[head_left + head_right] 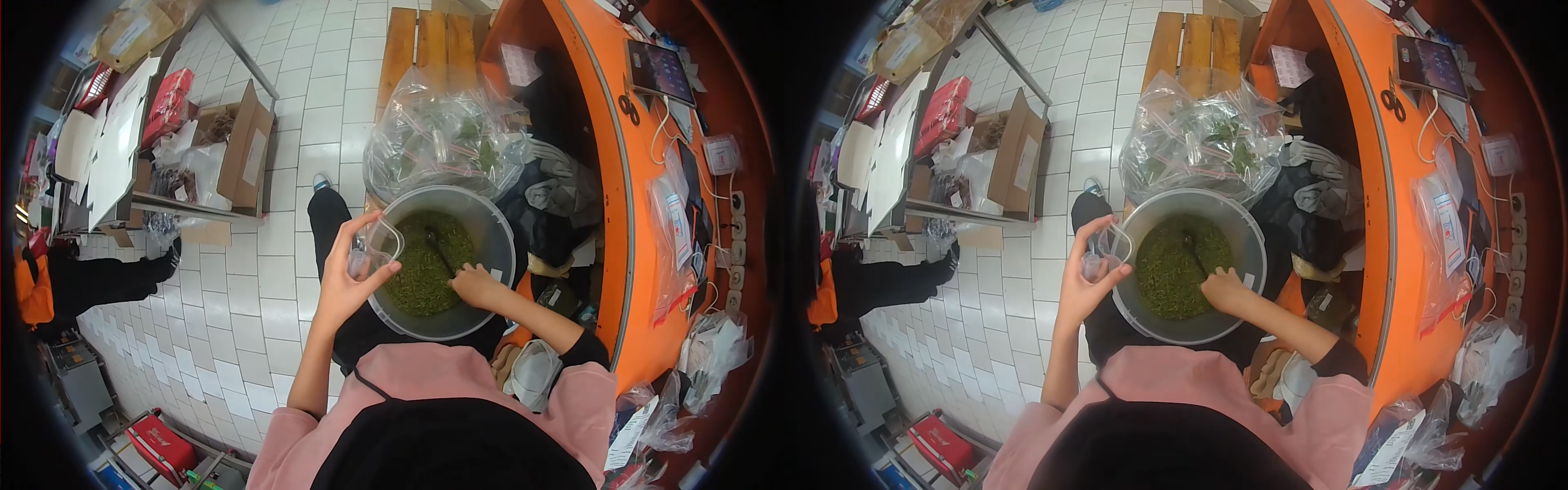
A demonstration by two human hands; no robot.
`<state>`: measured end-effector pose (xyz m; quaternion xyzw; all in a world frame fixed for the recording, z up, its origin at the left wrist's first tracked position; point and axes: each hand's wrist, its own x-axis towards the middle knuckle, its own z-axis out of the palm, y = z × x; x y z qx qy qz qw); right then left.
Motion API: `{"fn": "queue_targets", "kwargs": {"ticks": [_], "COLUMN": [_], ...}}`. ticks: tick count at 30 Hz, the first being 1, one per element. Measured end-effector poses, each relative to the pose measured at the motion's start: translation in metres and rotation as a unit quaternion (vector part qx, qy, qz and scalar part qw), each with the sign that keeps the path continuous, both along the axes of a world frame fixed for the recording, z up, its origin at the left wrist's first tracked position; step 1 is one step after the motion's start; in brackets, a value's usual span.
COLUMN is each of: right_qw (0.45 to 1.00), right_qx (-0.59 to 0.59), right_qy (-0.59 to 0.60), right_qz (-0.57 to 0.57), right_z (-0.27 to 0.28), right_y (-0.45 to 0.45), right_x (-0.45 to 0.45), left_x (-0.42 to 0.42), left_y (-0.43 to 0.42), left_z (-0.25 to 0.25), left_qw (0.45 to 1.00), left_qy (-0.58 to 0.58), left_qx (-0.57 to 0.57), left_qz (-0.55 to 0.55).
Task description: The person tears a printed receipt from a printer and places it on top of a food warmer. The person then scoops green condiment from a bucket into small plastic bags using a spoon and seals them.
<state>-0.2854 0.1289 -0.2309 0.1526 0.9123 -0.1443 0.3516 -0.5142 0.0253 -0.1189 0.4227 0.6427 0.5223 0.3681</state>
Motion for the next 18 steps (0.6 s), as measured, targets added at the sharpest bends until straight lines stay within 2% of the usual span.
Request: {"fn": "queue_targets", "kwargs": {"ticks": [1,3,4,6,7,9,10,12,13,15,16,18], "right_qw": [1.000,0.989,0.988,0.963,0.963,0.882,0.882,0.860,0.860,0.893,0.893,0.904], "right_qx": [0.000,-0.030,-0.030,-0.091,-0.090,-0.221,-0.221,-0.196,-0.197,-0.200,-0.200,-0.173], "right_qy": [0.000,0.129,0.130,0.248,0.247,0.398,0.398,0.419,0.419,0.388,0.388,0.388], "right_qz": [0.003,0.070,0.071,0.050,0.049,-0.124,-0.123,-0.215,-0.214,-0.110,-0.110,0.046], "right_z": [-0.008,-0.012,-0.008,0.007,0.014,0.023,0.023,0.022,0.024,0.031,0.030,0.025], "right_y": [0.002,0.009,0.013,0.025,0.029,0.036,0.038,0.041,0.042,0.045,0.045,0.048], "right_x": [0.001,-0.004,-0.010,-0.024,-0.030,-0.040,-0.043,-0.048,-0.047,-0.042,-0.041,-0.039], "left_x": [0.000,-0.002,-0.003,-0.005,-0.006,-0.006,-0.005,-0.003,-0.004,-0.004,-0.004,-0.003], "left_y": [-0.002,-0.005,-0.006,-0.008,-0.009,-0.009,-0.009,-0.007,-0.007,-0.008,-0.008,-0.007], "left_z": [0.002,0.010,0.009,0.003,0.001,-0.001,-0.001,-0.001,-0.001,-0.001,-0.001,-0.003], "left_qw": [1.000,0.991,0.991,0.987,0.987,0.986,0.986,0.986,0.985,0.989,0.989,0.989], "left_qy": [0.000,-0.124,-0.123,-0.152,-0.153,-0.159,-0.159,-0.164,-0.164,-0.145,-0.145,-0.144], "left_qx": [0.000,-0.010,-0.010,0.025,0.026,0.019,0.019,0.025,0.024,0.004,0.004,0.015], "left_qz": [0.003,0.040,0.041,0.043,0.042,0.036,0.036,0.033,0.035,0.022,0.021,0.020]}}
